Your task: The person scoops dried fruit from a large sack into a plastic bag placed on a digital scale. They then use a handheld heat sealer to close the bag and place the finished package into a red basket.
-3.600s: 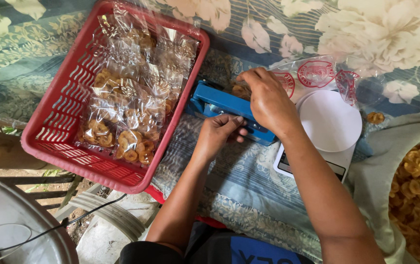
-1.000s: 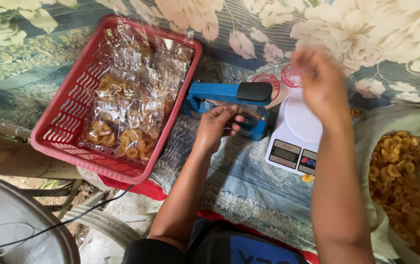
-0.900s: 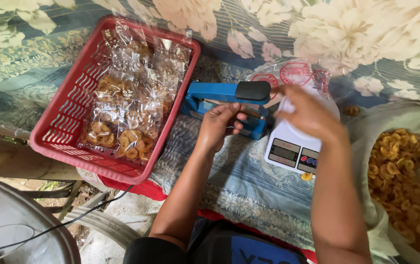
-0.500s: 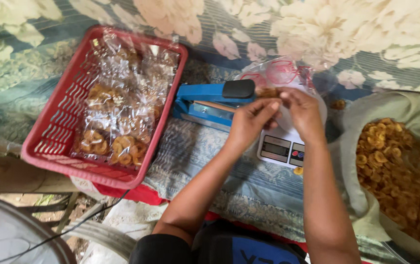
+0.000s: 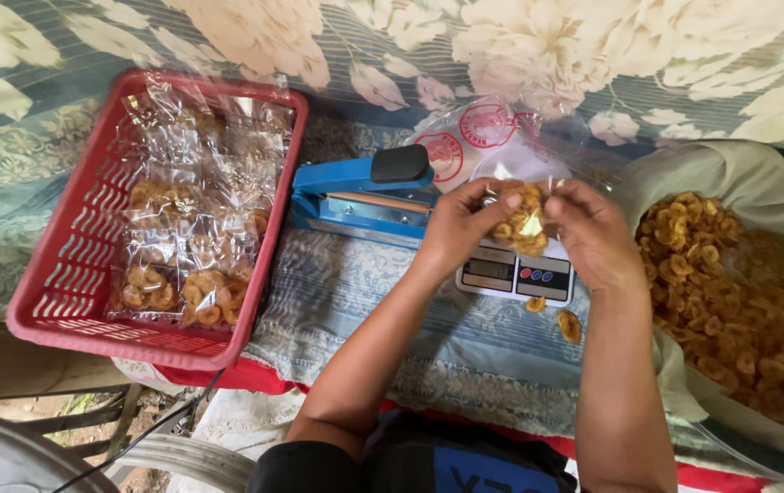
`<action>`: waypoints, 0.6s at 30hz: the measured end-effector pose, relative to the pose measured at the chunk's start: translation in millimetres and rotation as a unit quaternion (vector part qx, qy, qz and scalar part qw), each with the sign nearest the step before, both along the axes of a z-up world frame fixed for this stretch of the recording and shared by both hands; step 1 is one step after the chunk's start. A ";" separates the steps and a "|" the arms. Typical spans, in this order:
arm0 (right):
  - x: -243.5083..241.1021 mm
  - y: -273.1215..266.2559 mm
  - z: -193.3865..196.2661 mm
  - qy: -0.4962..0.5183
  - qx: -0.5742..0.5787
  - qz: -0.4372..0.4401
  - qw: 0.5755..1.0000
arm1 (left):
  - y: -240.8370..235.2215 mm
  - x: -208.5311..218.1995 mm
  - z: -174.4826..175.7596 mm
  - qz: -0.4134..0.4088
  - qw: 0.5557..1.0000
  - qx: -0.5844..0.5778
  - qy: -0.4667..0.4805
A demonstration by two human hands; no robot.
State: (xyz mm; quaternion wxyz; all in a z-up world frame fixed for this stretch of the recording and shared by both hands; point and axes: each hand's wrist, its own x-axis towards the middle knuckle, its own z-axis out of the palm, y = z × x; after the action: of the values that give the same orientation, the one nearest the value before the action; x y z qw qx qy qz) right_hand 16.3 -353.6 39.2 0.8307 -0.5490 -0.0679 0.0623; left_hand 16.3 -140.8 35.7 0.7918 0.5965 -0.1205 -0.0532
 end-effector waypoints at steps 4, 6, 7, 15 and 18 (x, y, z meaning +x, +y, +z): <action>-6.5 14.6 5.2 -0.015 -0.050 0.054 0.997 | 7.8 2.5 -4.3 0.005 1.000 0.007 -0.013; -7.3 18.4 0.7 -0.017 -0.024 0.068 0.997 | 12.9 0.0 -3.9 -0.016 1.000 0.004 -0.019; -6.4 19.4 -3.0 -0.011 -0.012 0.068 0.998 | 15.8 -0.9 -2.4 -0.022 1.000 0.005 -0.020; 1.9 17.8 -24.4 -0.001 -0.035 0.031 0.999 | 20.6 0.2 -1.8 -0.046 0.998 -0.048 0.018; 2.2 21.1 -23.8 -0.003 -0.042 0.027 0.999 | 21.7 1.1 -4.8 -0.031 0.999 -0.023 -0.011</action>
State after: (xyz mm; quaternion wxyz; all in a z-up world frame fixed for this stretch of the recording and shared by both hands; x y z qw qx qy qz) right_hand 18.5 -332.5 15.4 0.8049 -0.5812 -0.0826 0.0862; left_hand 17.4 -119.1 31.0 0.8016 0.5749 -0.1489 -0.0689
